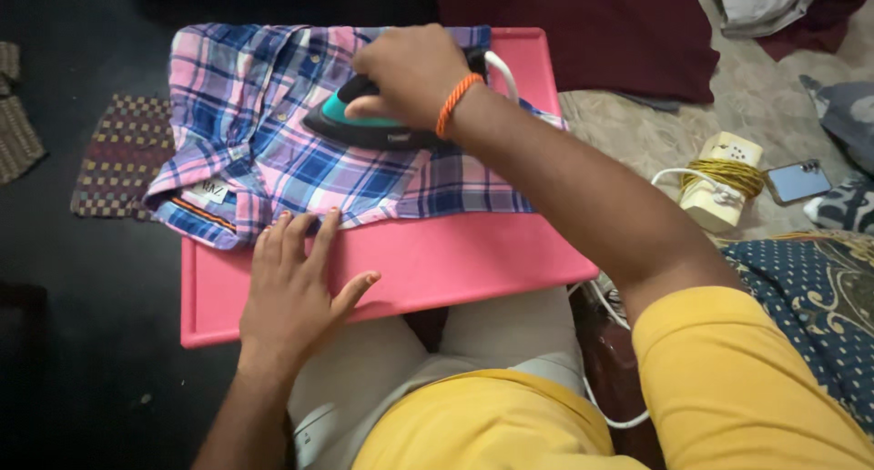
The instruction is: The person irons a plaid shirt on a small pink ironing board. They smooth the fabric, use a teal iron to press the collar and body, and fold the sleeves before ironing them flat.
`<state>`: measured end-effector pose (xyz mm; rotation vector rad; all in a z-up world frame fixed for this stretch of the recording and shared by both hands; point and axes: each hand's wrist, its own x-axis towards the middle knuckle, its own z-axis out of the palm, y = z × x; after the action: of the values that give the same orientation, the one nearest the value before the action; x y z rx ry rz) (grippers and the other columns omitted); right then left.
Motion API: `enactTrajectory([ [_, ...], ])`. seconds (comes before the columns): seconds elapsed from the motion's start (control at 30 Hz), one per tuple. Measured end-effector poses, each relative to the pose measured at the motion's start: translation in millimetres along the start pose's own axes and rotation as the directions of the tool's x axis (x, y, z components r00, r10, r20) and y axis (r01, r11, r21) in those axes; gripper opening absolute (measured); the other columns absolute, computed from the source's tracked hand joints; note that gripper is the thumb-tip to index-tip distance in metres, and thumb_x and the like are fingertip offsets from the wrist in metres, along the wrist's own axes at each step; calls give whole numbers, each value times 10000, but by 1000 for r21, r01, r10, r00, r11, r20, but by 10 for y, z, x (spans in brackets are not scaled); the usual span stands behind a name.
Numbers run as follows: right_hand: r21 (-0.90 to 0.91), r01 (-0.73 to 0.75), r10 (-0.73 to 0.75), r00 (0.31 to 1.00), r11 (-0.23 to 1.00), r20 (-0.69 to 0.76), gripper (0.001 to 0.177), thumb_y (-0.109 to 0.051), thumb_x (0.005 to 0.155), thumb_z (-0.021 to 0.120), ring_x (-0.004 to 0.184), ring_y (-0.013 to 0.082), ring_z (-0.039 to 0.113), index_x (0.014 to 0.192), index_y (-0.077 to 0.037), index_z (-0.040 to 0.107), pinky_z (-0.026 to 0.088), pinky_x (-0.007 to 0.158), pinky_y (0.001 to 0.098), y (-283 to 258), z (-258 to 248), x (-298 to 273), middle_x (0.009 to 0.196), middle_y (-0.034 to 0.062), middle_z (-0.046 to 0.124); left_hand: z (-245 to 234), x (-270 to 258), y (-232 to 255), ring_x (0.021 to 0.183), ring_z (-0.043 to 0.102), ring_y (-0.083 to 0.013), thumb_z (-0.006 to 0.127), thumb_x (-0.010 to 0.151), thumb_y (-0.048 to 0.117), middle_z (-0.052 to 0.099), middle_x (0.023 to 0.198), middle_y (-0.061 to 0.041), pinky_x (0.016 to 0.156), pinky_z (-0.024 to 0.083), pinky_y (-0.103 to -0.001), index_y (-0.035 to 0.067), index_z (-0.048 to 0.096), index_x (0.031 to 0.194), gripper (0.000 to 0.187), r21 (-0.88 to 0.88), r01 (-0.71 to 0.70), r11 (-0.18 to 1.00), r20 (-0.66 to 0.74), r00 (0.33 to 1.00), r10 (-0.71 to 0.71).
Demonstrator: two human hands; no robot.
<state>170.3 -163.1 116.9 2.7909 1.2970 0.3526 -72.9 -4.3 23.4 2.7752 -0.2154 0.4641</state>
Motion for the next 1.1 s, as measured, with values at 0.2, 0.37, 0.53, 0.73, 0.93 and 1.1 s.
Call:
enactTrajectory([
  [0.2, 157, 86, -86, 996, 984, -7, 478, -642, 789, 758, 806, 299, 730, 887, -173, 767, 552, 615, 471, -270, -87, -348, 831, 66, 746, 14, -6, -24, 1396, 384, -462, 617, 862, 646, 474, 1428, -223, 1168, 292, -566, 12, 464, 1489, 905, -47, 15, 999, 50, 999, -13],
  [0.37, 97, -42, 38, 998, 994, 43, 522, -669, 807, 731, 767, 290, 728, 959, -170, 749, 544, 599, 443, -282, 36, -366, 832, 64, 737, 19, -12, -42, 1404, 382, -463, 621, 857, 641, 466, 1434, -227, 1186, 282, -565, 30, 472, 1484, 888, -84, 23, 996, 51, 998, -19],
  [0.53, 23, -117, 119, 983, 993, -141, 514, -673, 761, 746, 723, 286, 737, 910, -181, 761, 541, 562, 434, -23, 274, -26, 795, 63, 740, -29, 33, -6, 1373, 405, -457, 623, 858, 639, 498, 1402, -218, 1166, 300, -565, 37, 500, 1460, 861, -63, 22, 998, 54, 998, -19],
  [0.73, -39, -128, 123, 988, 991, -95, 545, -685, 774, 767, 718, 311, 734, 903, -155, 762, 551, 570, 440, 130, 262, 83, 786, 84, 731, -224, 315, 44, 1109, 570, -348, 619, 901, 644, 616, 1148, -174, 964, 450, -476, 49, 619, 1253, 691, 97, 38, 995, 199, 978, -57],
  [0.93, -52, -114, 112, 993, 992, -50, 495, -643, 808, 765, 784, 309, 729, 902, -157, 765, 545, 599, 460, 318, -15, -773, 830, 89, 743, -25, 728, -112, 1109, 582, -339, 571, 1066, 495, 637, 1149, -119, 972, 456, -482, 99, 647, 1190, 421, 65, 17, 998, 130, 991, -25],
  [1.1, 11, -188, 188, 982, 982, 3, 465, -625, 856, 737, 740, 316, 718, 926, -166, 759, 529, 584, 469, 417, -240, -1406, 804, 73, 738, 429, 970, -284, 1373, 425, -427, 541, 999, 570, 526, 1465, -192, 1080, 308, -611, 78, 539, 1446, 665, 120, -120, 985, 21, 993, 119],
])
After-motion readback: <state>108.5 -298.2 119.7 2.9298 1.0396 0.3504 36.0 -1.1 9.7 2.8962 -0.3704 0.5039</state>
